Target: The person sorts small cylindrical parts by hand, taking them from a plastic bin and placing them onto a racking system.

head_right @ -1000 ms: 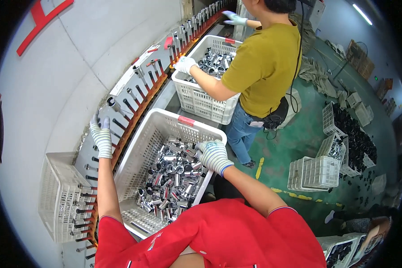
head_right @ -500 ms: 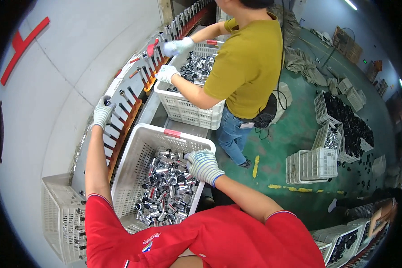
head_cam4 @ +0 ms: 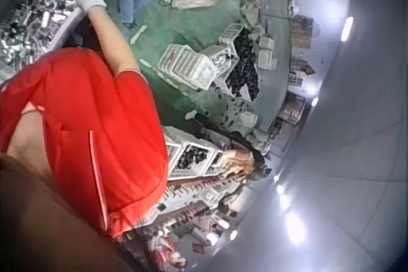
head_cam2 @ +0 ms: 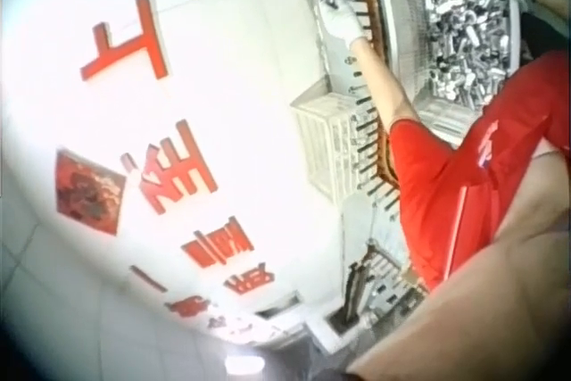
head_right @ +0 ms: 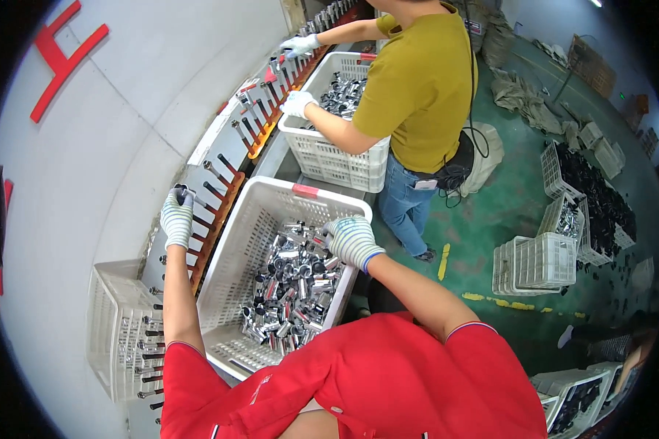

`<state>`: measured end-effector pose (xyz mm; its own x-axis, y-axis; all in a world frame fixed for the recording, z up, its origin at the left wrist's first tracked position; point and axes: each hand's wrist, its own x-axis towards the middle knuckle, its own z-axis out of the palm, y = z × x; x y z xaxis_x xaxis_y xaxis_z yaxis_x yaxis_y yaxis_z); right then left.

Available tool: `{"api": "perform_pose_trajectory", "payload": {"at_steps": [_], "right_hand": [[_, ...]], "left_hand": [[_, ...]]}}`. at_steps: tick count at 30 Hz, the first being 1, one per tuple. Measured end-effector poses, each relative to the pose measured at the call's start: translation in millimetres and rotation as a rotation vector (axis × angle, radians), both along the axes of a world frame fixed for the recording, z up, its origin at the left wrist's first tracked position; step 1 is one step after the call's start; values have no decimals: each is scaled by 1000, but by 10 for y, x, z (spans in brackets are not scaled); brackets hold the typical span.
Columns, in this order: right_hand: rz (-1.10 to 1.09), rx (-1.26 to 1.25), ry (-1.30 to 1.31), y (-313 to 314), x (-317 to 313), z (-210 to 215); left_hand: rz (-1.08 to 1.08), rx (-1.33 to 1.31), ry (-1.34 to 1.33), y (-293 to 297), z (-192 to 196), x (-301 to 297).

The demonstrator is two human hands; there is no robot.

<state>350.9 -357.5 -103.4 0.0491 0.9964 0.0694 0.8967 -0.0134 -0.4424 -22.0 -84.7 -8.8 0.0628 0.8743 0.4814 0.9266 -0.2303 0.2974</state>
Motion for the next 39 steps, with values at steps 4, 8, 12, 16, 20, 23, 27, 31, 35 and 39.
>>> {"api": "perform_pose_trajectory", "payload": {"at_steps": [4, 8, 12, 16, 20, 23, 27, 31, 35, 39], "right_hand": [[25, -17, -3, -22, -95, -73], [24, -44, -51, -17, -96, -45], [31, -28, -74, -13, -67, -86], [51, -78, -55, -128, -136, -133], [29, 23, -21, -24, -46, -153], [50, 48, -6, 97, -77, -97], [42, 74, -20, 72, 10, -33], [40, 63, 34, 34, -18, -5], [33, 8, 7, 198, 101, 122], [64, -13, 62, 259, 91, 171]], "left_hand": [[-293, 73, 71, -524, -88, -47], [-752, -208, 198, -1436, -583, 681], [-901, -864, 316, -1853, -874, 763], [-733, -875, -99, -1904, -986, 447], [-592, -651, -329, -1548, -635, 320], [-458, -557, -663, -1054, -673, 29], [-323, -459, -1059, -502, -404, 105], [-303, -274, -713, 305, -432, -9], [-207, 83, -426, 1144, -488, 454], [-131, -60, -368, 1854, -530, 597]]}}
